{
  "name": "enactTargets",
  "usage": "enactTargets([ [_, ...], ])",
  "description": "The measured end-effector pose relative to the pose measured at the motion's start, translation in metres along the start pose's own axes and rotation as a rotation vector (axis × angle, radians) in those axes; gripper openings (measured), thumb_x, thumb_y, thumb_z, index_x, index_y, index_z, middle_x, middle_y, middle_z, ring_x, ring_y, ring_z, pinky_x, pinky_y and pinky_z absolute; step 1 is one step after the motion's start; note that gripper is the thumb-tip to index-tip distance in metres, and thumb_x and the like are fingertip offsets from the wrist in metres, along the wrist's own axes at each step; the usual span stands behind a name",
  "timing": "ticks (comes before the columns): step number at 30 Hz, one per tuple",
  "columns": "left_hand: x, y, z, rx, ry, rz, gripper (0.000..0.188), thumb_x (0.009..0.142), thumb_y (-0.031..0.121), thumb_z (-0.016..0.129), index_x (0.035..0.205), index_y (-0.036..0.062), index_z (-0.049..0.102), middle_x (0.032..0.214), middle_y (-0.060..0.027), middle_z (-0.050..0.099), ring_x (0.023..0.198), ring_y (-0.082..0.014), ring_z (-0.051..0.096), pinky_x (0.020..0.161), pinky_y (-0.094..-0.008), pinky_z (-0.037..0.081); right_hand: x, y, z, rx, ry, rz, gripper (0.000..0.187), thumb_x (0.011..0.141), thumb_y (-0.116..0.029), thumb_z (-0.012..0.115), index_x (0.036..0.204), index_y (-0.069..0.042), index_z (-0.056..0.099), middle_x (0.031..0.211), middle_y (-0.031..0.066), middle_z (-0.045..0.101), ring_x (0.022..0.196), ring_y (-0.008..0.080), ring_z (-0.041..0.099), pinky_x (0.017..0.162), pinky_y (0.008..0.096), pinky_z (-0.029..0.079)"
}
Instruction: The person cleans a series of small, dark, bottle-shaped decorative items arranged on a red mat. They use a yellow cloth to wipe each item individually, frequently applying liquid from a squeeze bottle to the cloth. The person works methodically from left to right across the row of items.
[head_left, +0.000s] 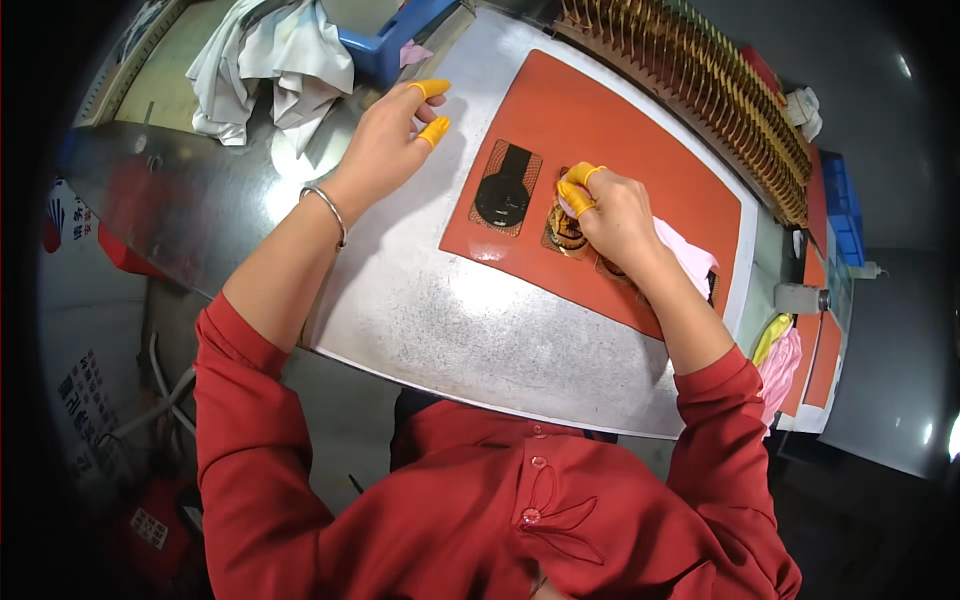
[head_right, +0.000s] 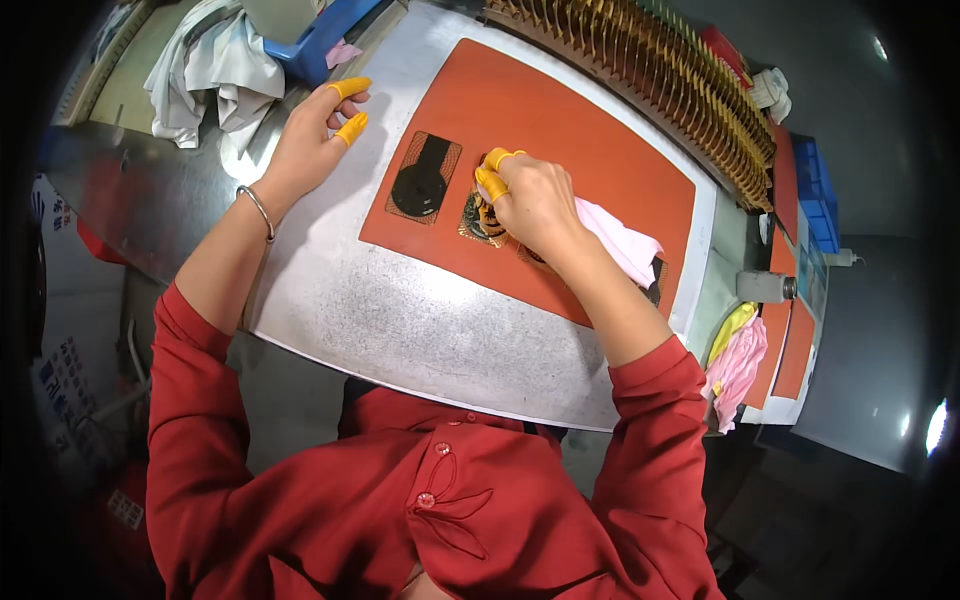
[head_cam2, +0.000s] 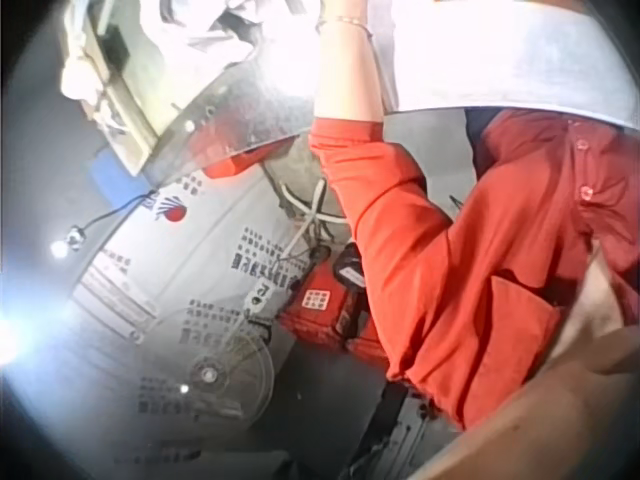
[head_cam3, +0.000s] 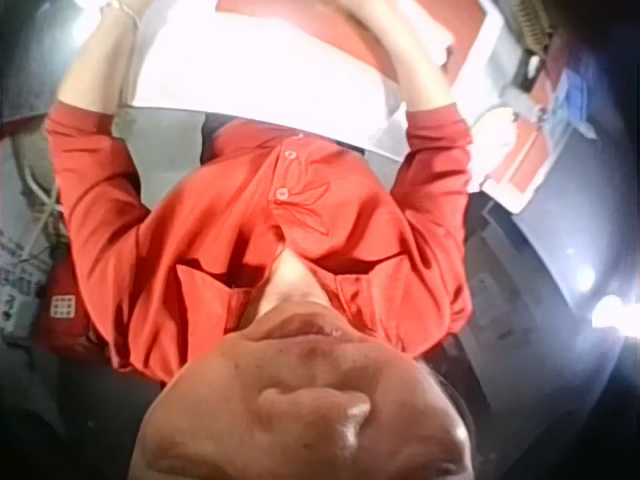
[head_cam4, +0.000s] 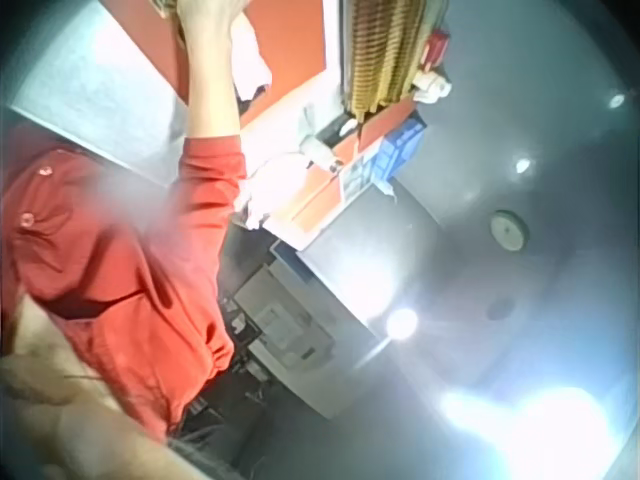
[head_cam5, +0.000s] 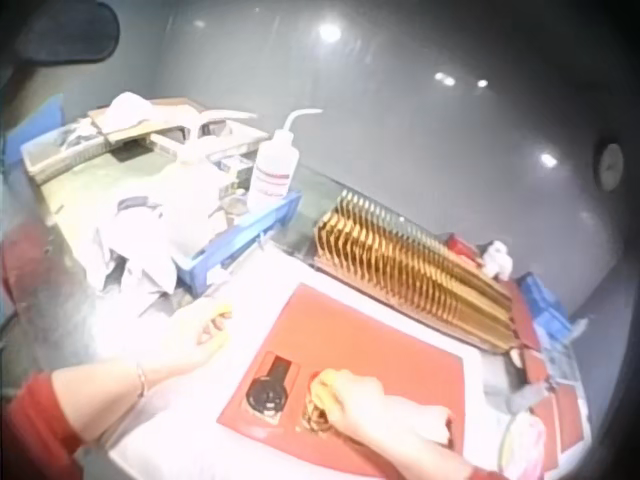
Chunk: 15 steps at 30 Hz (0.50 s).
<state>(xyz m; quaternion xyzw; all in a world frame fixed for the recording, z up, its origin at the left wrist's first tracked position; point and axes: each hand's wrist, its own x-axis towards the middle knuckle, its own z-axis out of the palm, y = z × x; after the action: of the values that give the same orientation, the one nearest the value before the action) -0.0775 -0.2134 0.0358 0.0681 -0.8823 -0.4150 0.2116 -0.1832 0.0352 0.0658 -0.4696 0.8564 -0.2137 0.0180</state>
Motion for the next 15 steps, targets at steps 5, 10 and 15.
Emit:
enactTargets([
  [5, -0.001, 0.002, 0.001, -0.010, 0.013, -0.012, 0.032, 0.080, 0.003, 0.056, 0.112, 0.0002, 0.055, 0.099, -0.0048, 0.059, 0.074, -0.0150, 0.048, 0.069, -0.0256, 0.042, 0.001, -0.005, 0.000, 0.014, -0.034, 0.059, 0.021, 0.081, -0.018, 0.062, 0.074, 0.002, 0.060, 0.069, 0.0184, 0.059, 0.061, 0.0339, 0.058, 0.055, 0.0424, 0.045],
  [10, -0.001, 0.001, 0.002, -0.009, 0.026, 0.019, 0.032, 0.080, 0.003, 0.057, 0.112, 0.0005, 0.055, 0.097, -0.0043, 0.058, 0.073, -0.0141, 0.046, 0.068, -0.0249, 0.042, -0.020, -0.011, 0.005, -0.100, -0.041, -0.048, 0.009, 0.078, -0.012, 0.062, 0.084, -0.006, 0.065, 0.073, 0.0154, 0.062, 0.067, 0.0321, 0.060, 0.060, 0.0389, 0.047],
  [15, -0.002, -0.002, 0.002, -0.013, 0.011, -0.012, 0.033, 0.080, 0.003, 0.057, 0.113, 0.0010, 0.055, 0.097, -0.0035, 0.058, 0.071, -0.0130, 0.044, 0.067, -0.0234, 0.041, -0.012, -0.011, 0.005, -0.088, -0.012, -0.026, 0.008, 0.076, -0.011, 0.063, 0.080, -0.005, 0.064, 0.070, 0.0152, 0.060, 0.063, 0.0321, 0.059, 0.058, 0.0401, 0.046],
])
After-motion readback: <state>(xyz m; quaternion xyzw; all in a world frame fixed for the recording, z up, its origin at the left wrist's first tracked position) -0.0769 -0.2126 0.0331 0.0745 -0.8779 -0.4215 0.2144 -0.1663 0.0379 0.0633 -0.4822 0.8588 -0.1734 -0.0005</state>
